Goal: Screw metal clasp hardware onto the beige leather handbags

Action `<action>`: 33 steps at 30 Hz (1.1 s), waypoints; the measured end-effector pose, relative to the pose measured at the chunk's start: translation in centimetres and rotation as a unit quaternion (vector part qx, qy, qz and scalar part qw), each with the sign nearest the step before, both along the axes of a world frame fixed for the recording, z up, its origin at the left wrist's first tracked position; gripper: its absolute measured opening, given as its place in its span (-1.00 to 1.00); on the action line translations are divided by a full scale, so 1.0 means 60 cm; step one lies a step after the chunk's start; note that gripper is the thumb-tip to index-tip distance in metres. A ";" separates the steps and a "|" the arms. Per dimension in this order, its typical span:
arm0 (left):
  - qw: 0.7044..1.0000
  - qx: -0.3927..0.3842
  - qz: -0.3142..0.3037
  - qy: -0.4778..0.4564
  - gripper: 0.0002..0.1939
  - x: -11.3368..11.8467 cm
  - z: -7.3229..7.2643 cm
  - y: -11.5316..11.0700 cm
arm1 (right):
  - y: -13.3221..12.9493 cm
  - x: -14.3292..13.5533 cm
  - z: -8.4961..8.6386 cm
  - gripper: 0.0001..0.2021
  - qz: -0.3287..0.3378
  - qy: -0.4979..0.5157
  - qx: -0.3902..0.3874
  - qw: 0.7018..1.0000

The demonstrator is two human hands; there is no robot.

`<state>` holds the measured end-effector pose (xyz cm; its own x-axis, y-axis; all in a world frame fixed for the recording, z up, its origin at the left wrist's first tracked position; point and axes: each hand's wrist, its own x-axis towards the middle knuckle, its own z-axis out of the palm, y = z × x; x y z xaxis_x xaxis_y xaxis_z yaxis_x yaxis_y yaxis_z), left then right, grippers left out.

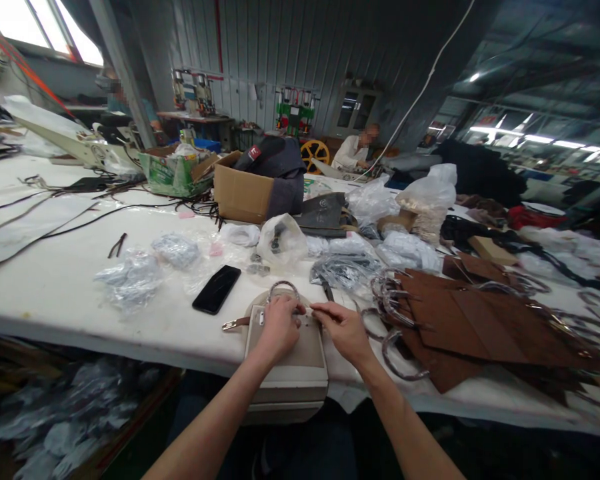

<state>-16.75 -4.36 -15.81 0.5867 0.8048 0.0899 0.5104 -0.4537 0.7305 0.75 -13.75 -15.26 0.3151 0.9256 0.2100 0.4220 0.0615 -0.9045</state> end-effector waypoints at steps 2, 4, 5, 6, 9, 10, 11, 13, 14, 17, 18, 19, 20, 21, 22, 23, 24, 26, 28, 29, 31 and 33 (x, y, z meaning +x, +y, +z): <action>1.000 -0.001 0.000 0.002 -0.68 0.000 0.000 0.001 | 0.000 -0.011 -0.003 -0.61 -0.007 0.054 -0.031 0.998; 1.000 0.000 0.001 0.006 -0.68 0.001 0.000 0.001 | 0.000 -0.019 -0.005 -0.58 0.005 0.080 -0.047 0.996; 1.000 0.001 0.002 0.009 -0.69 0.001 0.000 0.002 | 0.000 -0.021 -0.005 -0.62 0.012 0.081 -0.049 0.995; 1.000 0.002 0.003 0.013 -0.69 0.001 0.000 0.002 | 0.001 -0.022 -0.004 -0.68 0.016 0.078 -0.050 0.996; 1.000 0.004 0.004 0.021 -0.69 0.002 0.001 0.001 | 0.001 -0.018 0.004 -0.76 0.024 0.018 -0.049 0.998; 1.000 0.003 0.004 0.023 -0.68 0.002 0.002 0.001 | 0.001 -0.017 0.007 -0.77 0.023 -0.012 -0.046 0.999; 1.000 0.002 0.003 0.026 -0.68 0.002 0.004 0.001 | 0.002 -0.016 0.011 -0.78 0.024 -0.040 -0.043 0.998; 1.000 -0.003 0.003 0.030 -0.68 0.002 0.007 0.001 | 0.004 -0.016 0.017 -0.79 0.033 -0.082 -0.046 0.995; 0.999 -0.005 0.002 0.032 -0.70 0.001 0.009 0.000 | 0.005 -0.017 0.020 -0.81 0.038 -0.096 -0.049 0.993; 0.999 -0.010 0.000 0.032 -0.73 0.000 0.012 -0.001 | 0.010 -0.020 0.026 -0.84 0.044 -0.140 -0.051 0.988; 0.999 -0.010 -0.001 0.032 -0.73 0.000 0.012 -0.001 | 0.011 -0.021 0.027 -0.84 0.040 -0.154 -0.051 0.986; 0.999 -0.007 -0.001 0.032 -0.72 0.000 0.011 -0.001 | 0.013 -0.022 0.027 -0.84 0.038 -0.166 -0.052 0.984; 0.999 -0.004 -0.001 0.033 -0.72 0.000 0.010 -0.001 | 0.014 -0.022 0.026 -0.83 0.038 -0.177 -0.054 0.982; 0.999 0.000 0.000 0.034 -0.71 0.000 0.008 -0.001 | 0.014 -0.022 0.025 -0.81 0.040 -0.188 -0.054 0.980; 0.999 0.004 0.000 0.036 -0.71 0.000 0.006 -0.001 | 0.015 -0.022 0.022 -0.80 0.044 -0.198 -0.054 0.978; 0.999 0.006 0.000 0.036 -0.71 0.001 0.004 -0.001 | 0.015 -0.022 0.019 -0.79 0.048 -0.207 -0.053 0.976; 0.999 0.006 0.000 0.035 -0.70 0.001 0.003 0.000 | 0.016 -0.022 0.015 -0.78 0.051 -0.213 -0.050 0.974; 1.000 0.003 0.000 0.028 -0.66 0.001 0.000 0.002 | 0.016 -0.021 0.006 -0.72 0.052 -0.216 -0.038 0.974; 1.000 0.001 -0.001 0.019 -0.62 0.001 -0.002 0.004 | 0.015 -0.020 -0.005 -0.64 0.049 -0.212 -0.025 0.976; 1.000 0.000 -0.002 0.017 -0.61 0.000 -0.002 0.005 | 0.015 -0.020 -0.009 -0.63 0.047 -0.211 -0.020 0.976; 1.000 -0.001 -0.004 0.016 -0.62 0.000 -0.001 0.005 | 0.012 -0.020 -0.016 -0.70 0.043 -0.214 -0.015 0.976; 1.000 -0.004 -0.005 0.014 -0.64 0.000 -0.001 0.005 | 0.009 -0.022 -0.020 -0.78 0.037 -0.221 -0.012 0.975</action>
